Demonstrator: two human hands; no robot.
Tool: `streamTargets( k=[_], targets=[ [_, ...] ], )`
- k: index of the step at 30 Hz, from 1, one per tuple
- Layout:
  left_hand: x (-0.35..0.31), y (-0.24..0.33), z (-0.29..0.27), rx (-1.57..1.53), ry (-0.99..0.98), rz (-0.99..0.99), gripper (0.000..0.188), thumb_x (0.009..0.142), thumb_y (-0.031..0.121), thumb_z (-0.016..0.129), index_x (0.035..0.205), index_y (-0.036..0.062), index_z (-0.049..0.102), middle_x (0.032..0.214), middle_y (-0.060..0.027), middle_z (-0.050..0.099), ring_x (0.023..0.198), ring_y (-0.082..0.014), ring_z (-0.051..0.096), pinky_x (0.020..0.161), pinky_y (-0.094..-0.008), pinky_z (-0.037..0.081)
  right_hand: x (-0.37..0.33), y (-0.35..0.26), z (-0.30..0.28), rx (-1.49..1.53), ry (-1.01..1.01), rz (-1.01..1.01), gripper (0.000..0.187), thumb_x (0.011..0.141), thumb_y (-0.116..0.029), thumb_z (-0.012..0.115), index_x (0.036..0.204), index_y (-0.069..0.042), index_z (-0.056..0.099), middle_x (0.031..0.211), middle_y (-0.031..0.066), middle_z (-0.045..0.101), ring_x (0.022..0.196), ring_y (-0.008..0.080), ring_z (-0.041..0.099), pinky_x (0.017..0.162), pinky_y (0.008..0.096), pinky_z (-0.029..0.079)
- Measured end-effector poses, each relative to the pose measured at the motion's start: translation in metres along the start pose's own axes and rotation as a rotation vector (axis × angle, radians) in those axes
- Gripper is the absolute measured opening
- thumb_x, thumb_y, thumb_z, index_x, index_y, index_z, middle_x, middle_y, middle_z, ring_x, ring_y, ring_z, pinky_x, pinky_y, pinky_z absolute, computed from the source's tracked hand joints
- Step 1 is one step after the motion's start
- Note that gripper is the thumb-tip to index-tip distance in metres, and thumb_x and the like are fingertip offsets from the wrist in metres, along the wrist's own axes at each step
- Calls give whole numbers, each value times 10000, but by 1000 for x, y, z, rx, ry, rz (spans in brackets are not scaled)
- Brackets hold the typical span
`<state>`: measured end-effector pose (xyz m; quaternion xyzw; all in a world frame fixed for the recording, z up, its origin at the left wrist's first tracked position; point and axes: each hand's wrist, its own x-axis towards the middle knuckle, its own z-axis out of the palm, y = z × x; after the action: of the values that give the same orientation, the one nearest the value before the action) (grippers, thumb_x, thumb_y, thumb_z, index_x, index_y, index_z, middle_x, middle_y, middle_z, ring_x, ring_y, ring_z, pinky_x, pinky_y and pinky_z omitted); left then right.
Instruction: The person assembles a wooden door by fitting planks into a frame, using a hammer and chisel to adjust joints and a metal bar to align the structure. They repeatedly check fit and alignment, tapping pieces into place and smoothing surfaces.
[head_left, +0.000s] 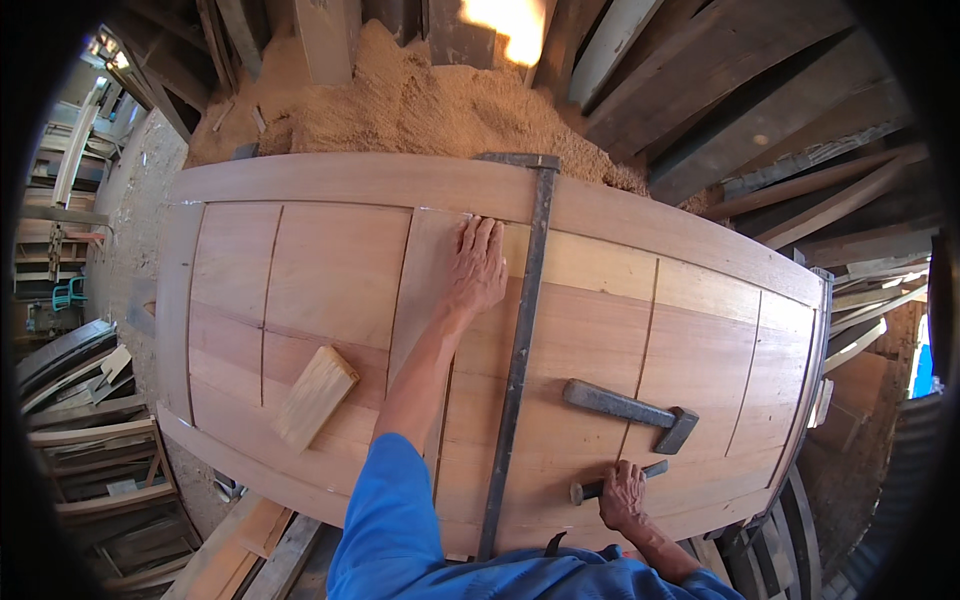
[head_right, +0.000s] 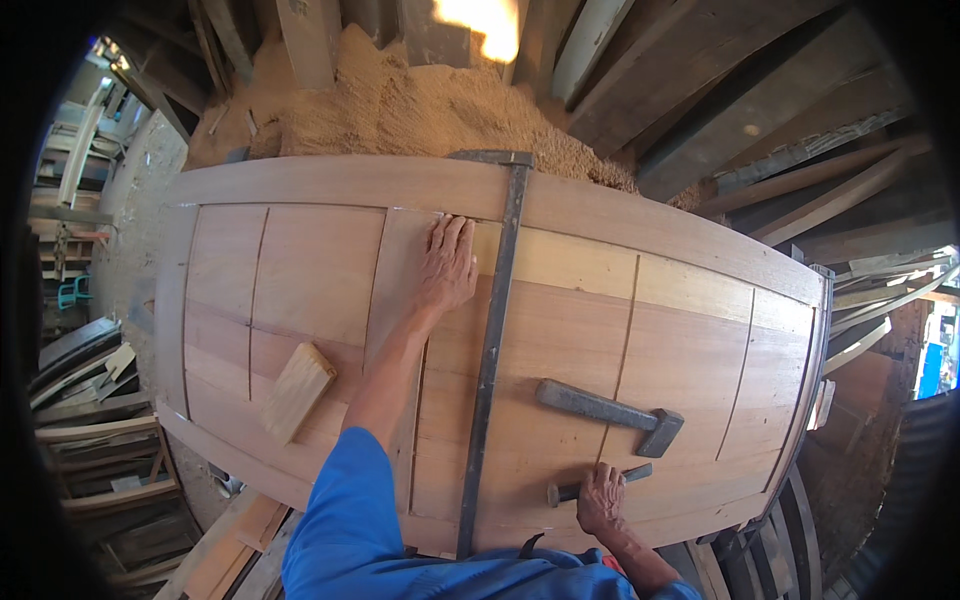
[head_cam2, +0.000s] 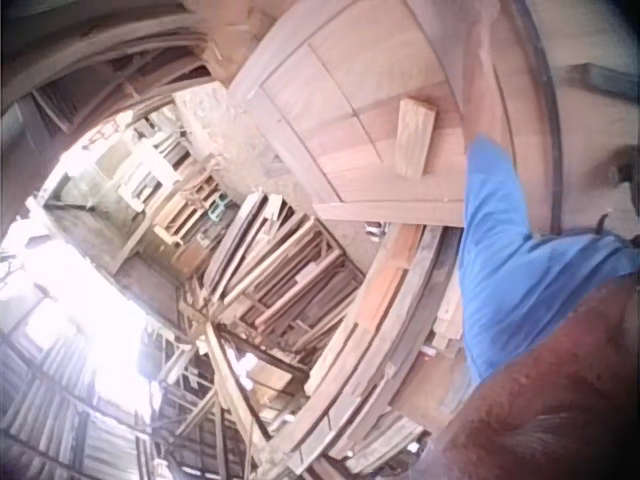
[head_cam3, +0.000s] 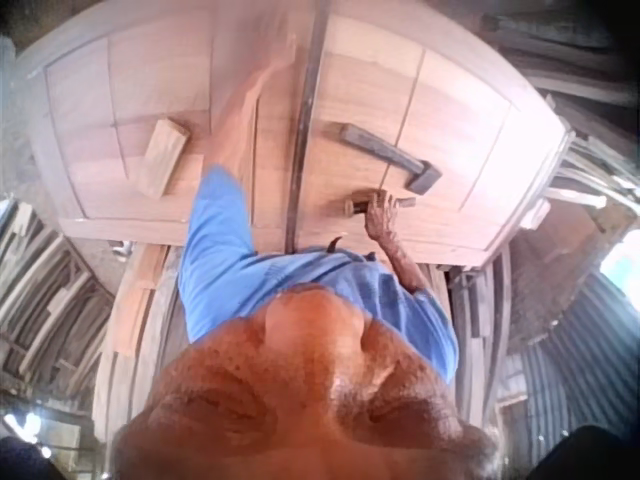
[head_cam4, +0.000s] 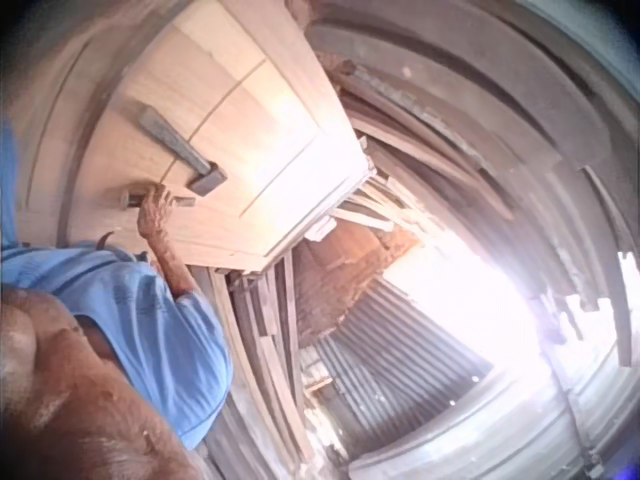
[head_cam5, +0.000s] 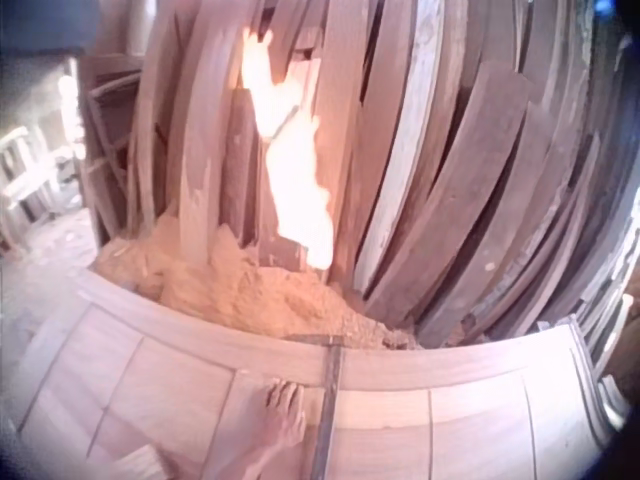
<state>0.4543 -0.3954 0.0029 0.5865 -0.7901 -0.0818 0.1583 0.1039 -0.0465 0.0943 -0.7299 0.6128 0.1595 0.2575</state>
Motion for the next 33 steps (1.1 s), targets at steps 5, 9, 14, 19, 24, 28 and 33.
streamTargets(
  k=[5,9,14,19,24,28,33],
  targets=[
    [10,-7,-10,-84,22,-40,518,881,153,626,1361,-10,516,1363,-175,510,1309,-357,444,1141,-518,301,28,3,-32,150,-212,74,334,736,-121,670,1045,-17,602,1046,224,614,1031,413,588,867,525,453],
    [19,-7,-7,-102,42,-23,438,858,126,651,1279,42,568,1297,-135,539,1221,-324,487,1062,-495,350,64,-6,-117,508,283,209,262,832,-48,645,1069,24,559,883,230,668,785,428,663,698,504,524],
    [20,-13,-8,-113,31,-60,440,825,64,661,1255,51,572,1274,-126,568,1223,-318,501,1075,-490,347,152,-15,-218,1199,731,-169,400,906,-121,609,1272,3,504,996,58,594,928,155,590,854,345,525],
    [10,-27,2,-340,375,-69,437,794,-74,605,1208,58,558,1167,-136,624,1165,-348,546,1032,-488,393,239,-73,-269,1142,868,-468,343,927,-44,601,1258,-18,517,1101,117,604,1118,250,612,1067,468,462],
    [11,-31,-12,-287,475,-237,433,813,-100,577,1213,61,537,1070,-159,635,1130,-368,552,974,-493,419,319,-138,-271,1342,906,-579,214,937,-11,685,1126,-45,592,953,68,688,881,161,676,813,294,555],
    [9,-34,-7,-318,433,-239,482,808,-109,578,1249,74,510,952,-129,633,1023,-354,549,932,-500,411,360,-170,-266,1258,777,-510,128,948,-66,717,1029,-39,622,893,27,670,804,88,618,703,250,513],
    [10,-38,-4,-367,407,-286,490,809,-109,585,1253,85,513,877,-92,629,954,-338,535,896,-489,415,378,-185,-255,1179,673,-478,123,971,-113,695,1020,-30,618,848,-4,616,779,81,576,696,256,482]
  ],
)
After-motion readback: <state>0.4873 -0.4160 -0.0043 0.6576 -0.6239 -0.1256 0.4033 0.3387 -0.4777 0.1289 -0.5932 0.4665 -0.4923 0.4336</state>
